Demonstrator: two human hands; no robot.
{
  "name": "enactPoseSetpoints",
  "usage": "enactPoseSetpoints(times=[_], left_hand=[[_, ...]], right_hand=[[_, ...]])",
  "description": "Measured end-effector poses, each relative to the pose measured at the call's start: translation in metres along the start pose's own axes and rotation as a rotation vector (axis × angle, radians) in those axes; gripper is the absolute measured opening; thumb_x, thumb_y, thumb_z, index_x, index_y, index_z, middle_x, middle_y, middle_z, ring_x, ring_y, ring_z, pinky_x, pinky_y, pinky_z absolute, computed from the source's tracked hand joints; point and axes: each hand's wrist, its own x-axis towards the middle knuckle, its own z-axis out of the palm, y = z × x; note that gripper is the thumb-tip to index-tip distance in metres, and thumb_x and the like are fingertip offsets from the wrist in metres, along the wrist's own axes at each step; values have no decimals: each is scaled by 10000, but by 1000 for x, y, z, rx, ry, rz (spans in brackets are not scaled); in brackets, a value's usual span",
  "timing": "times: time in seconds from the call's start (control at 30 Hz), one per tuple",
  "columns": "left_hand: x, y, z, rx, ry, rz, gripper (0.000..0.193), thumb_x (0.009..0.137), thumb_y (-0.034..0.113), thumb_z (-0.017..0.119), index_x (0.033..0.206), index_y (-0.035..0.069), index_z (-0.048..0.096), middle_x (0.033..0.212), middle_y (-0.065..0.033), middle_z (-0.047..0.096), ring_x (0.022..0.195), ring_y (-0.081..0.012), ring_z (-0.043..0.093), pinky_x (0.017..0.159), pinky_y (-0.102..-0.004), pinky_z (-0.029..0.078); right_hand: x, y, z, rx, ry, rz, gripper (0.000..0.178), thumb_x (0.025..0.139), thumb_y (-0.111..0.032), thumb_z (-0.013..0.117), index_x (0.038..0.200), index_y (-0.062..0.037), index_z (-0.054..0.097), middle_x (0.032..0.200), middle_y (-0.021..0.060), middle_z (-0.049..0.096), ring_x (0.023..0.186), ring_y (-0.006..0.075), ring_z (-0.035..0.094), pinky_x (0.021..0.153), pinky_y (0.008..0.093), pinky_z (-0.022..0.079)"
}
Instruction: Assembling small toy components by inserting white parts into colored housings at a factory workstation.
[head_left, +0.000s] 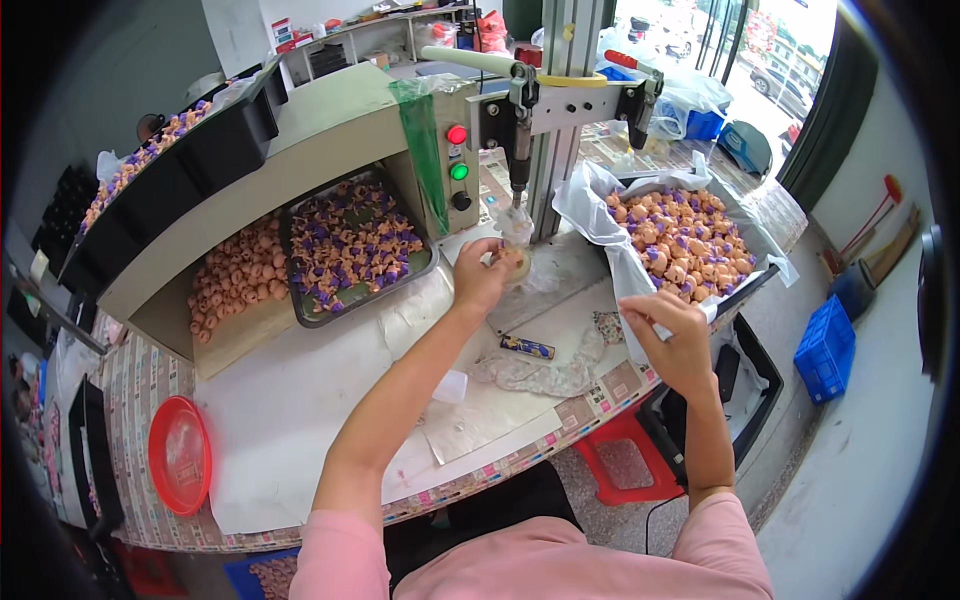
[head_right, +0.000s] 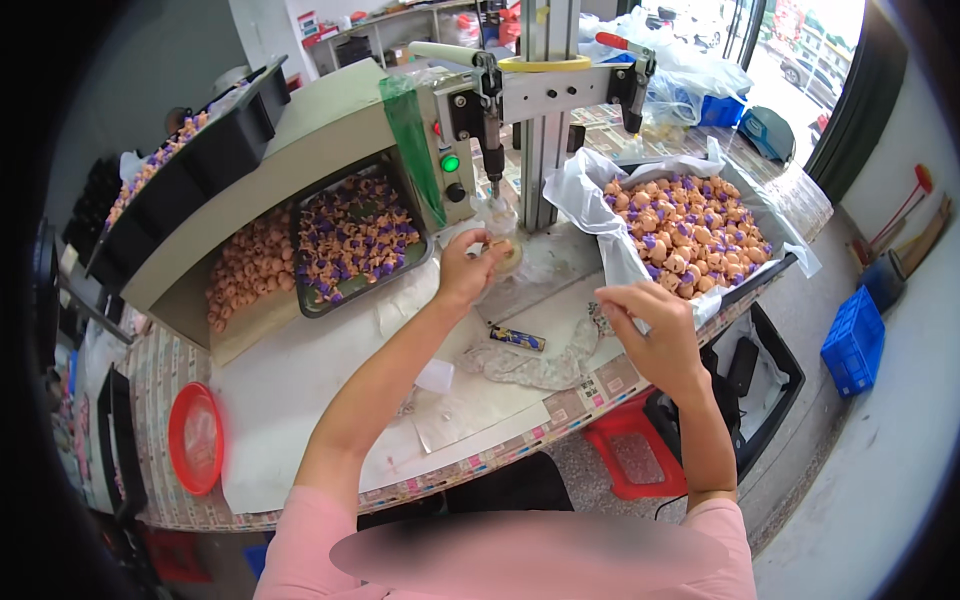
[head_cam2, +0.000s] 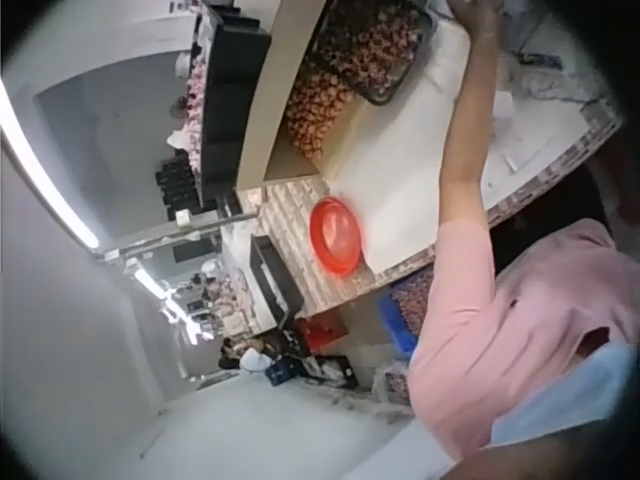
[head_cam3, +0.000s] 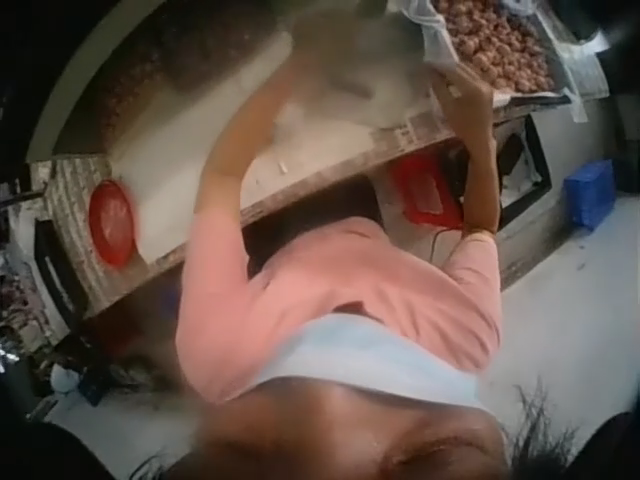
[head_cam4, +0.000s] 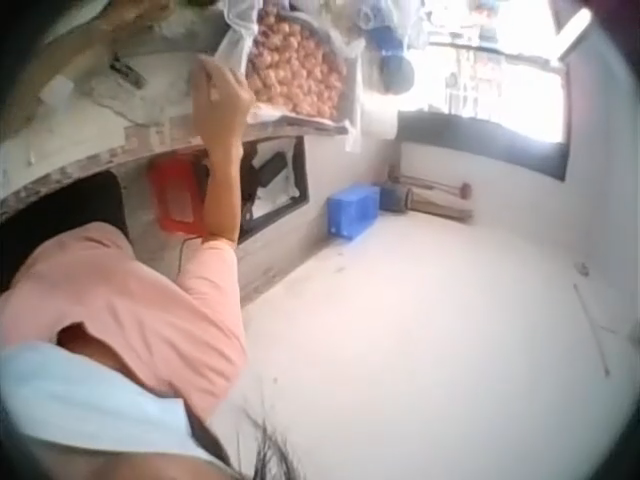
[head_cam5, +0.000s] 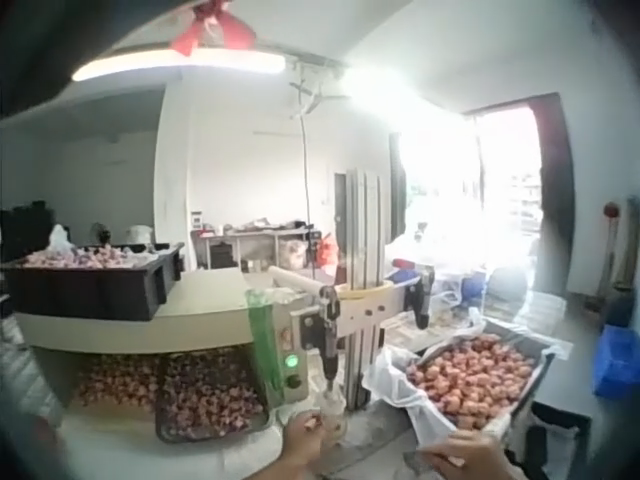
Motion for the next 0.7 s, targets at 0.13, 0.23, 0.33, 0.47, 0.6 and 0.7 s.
enactPoseSetpoints(times=[0.13,0.23,0.33,0.47,0.6,0.7], left_hand=[[2,3,20,394,93,513,291,756,136,761,876,-8,539,953,-83,530,733,-217,555,661,-316,461],[-5,14,19,395,52,414,295,752,103,742,862,-6,491,913,-117,503,792,-281,534,723,-361,438],[-11,20,16,382,32,428,277,775,90,717,876,5,473,903,-119,490,763,-286,529,696,-366,438],[-12,23,7,457,-15,395,281,778,91,710,900,10,470,925,-121,498,803,-297,553,705,-369,446],[-10,31,2,575,-53,372,272,764,98,708,959,21,535,1016,-118,534,903,-317,588,757,-383,473],[-6,33,-4,624,-76,335,292,749,96,706,1014,39,597,1063,-112,554,938,-322,597,781,-392,486]], right_hand=[[-4,0,-5,-14,-58,-49,143,789,37,648,925,19,690,779,107,670,665,179,628,614,277,486],[5,-4,-1,5,-96,-105,151,781,36,658,928,19,688,767,106,668,650,185,622,598,285,482],[23,-13,7,31,-109,-158,159,776,34,665,932,9,689,759,107,666,642,189,617,586,291,476],[56,-19,21,29,-94,-229,157,780,33,659,930,-1,691,759,108,663,643,187,615,580,290,471],[105,-22,36,3,86,-413,200,780,11,666,976,-25,690,796,113,667,686,210,625,611,299,476],[163,-30,45,-181,510,-687,296,800,-50,671,1096,-58,664,876,130,674,733,278,636,694,359,490]])
